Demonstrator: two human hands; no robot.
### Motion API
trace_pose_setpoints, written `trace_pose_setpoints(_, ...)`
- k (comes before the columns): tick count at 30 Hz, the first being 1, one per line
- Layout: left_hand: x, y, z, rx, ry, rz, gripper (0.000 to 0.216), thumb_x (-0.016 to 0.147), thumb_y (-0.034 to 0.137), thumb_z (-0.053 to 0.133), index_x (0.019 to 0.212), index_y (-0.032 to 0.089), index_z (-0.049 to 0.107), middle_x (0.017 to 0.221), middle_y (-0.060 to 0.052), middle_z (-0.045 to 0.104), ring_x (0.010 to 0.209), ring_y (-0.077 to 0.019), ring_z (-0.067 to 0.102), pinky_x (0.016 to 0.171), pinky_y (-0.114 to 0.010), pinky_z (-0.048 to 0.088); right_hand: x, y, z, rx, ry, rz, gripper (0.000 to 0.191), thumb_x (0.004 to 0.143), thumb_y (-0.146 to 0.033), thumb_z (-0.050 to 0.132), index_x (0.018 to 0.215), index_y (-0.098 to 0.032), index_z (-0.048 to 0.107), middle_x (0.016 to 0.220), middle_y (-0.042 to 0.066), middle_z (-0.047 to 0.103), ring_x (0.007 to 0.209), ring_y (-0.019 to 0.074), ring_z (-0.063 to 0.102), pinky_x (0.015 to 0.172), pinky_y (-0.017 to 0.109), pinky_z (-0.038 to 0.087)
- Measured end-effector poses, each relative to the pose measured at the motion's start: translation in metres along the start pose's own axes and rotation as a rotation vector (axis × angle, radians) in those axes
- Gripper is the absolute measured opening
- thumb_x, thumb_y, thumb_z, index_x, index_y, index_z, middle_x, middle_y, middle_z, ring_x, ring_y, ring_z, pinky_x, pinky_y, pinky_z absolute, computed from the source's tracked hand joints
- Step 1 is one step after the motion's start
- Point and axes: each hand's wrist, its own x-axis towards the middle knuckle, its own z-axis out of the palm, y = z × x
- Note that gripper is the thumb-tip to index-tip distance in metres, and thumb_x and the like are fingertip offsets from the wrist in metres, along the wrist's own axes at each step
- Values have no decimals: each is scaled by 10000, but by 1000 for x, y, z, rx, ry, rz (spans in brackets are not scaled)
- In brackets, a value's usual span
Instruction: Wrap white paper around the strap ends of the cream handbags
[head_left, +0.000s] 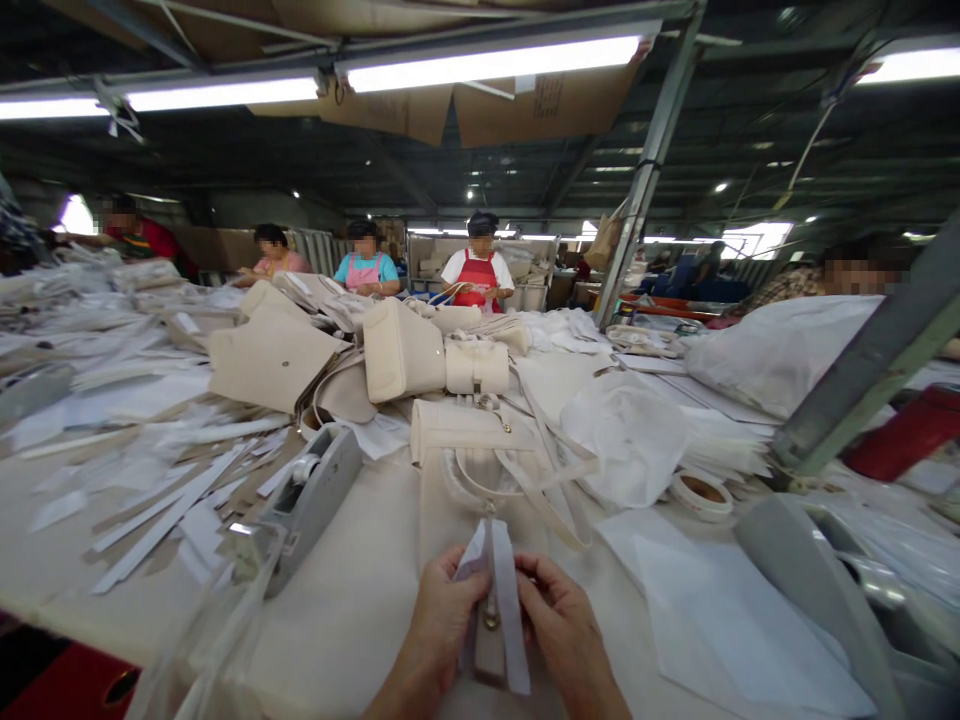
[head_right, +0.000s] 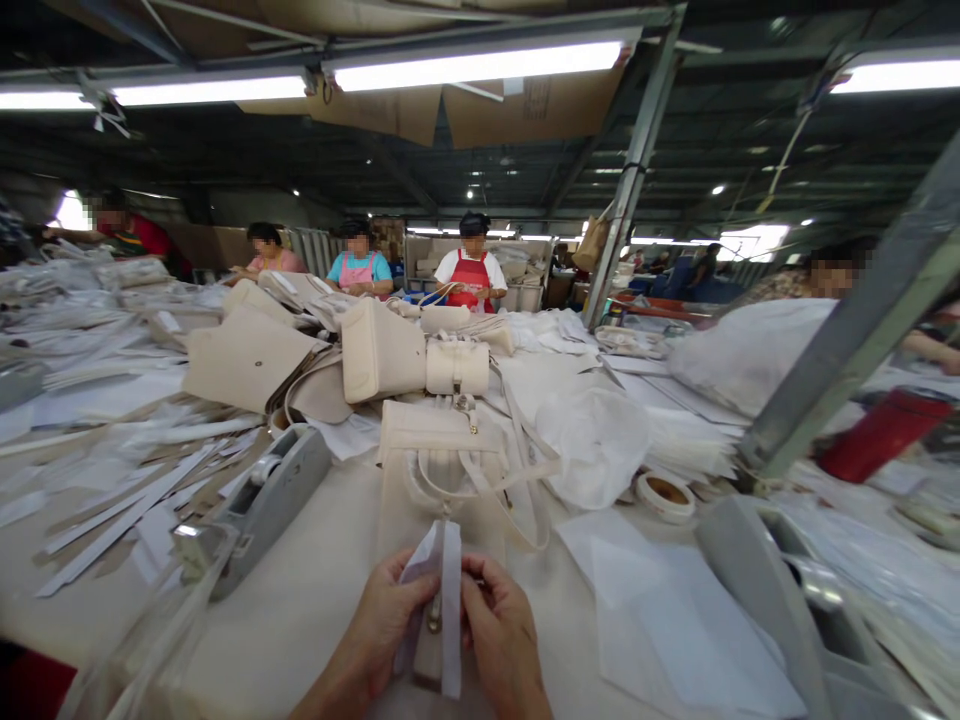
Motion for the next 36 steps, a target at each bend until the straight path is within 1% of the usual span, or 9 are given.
trace_pose_setpoints(4,3,0,2,-4,10,22,398,518,310,827,844,121,697,674,-34,708,619,-173,626,602,-256,442,18,-1,10,-36,39,-76,231,707,-393,702,812,-194,649,693,14,687,600,174,605,565,285,487)
trace_pose_setpoints(8,6,-3,4,-31,30,19,430,500,352,851,840,133,702,684,-37,715,666,-197,652,610,-256,440,28,-3,19,-140,161,-147,198,692,-359,691,745,-213,569,672,5,659,590,181,618,553,294,498)
trace_pose_setpoints(14,-6,7,-2,-60,-70,-14,410,629,396,741,940,134,690,768,-58,729,737,-213,664,660,-277,457,30,-3,23,-174,203,-182,261,720,-355,672,887,-224,521,706,6,687,641,193,658,602,300,521)
trace_pose_setpoints(18,-8,6,-8,21,-100,-10,454,580,281,761,994,122,666,796,-52,725,721,-194,643,683,-283,466,33,-1,21,-131,212,-150,322,681,-348,698,915,-214,522,653,-16,678,598,176,627,579,287,494)
trace_pose_setpoints(20,-7,2,-10,88,-63,-15,418,551,181,707,962,113,668,742,-36,711,663,-171,617,639,-265,448,37,-3,20,-65,157,-90,304,644,-353,713,857,-204,555,621,-14,675,565,167,604,551,279,469)
trace_pose_setpoints(24,-4,-6,-11,122,-13,14,370,548,145,627,916,128,663,716,-19,697,639,-157,598,604,-249,432,48,-13,20,60,49,56,245,596,-377,736,695,-193,607,549,-24,635,471,133,526,472,256,394)
trace_pose_setpoints(31,-1,-11,-13,104,32,19,385,541,157,615,926,134,625,723,-27,685,644,-184,614,610,-283,465,60,-20,27,122,197,2,289,569,-372,763,750,-197,622,670,-22,656,632,151,586,589,258,456)
trace_pose_setpoints(33,-3,-7,-12,114,41,15,385,545,147,612,929,129,621,740,-31,686,655,-180,612,618,-279,465,52,-21,24,140,125,53,320,636,-441,722,826,-203,623,697,-17,662,624,154,597,586,269,465)
trace_pose_setpoints(36,-6,-3,-11,128,32,17,390,560,124,613,949,119,621,773,-38,689,678,-172,611,626,-264,457,36,-22,15,52,-93,170,309,684,-461,676,832,-192,640,701,3,676,601,166,606,550,278,457)
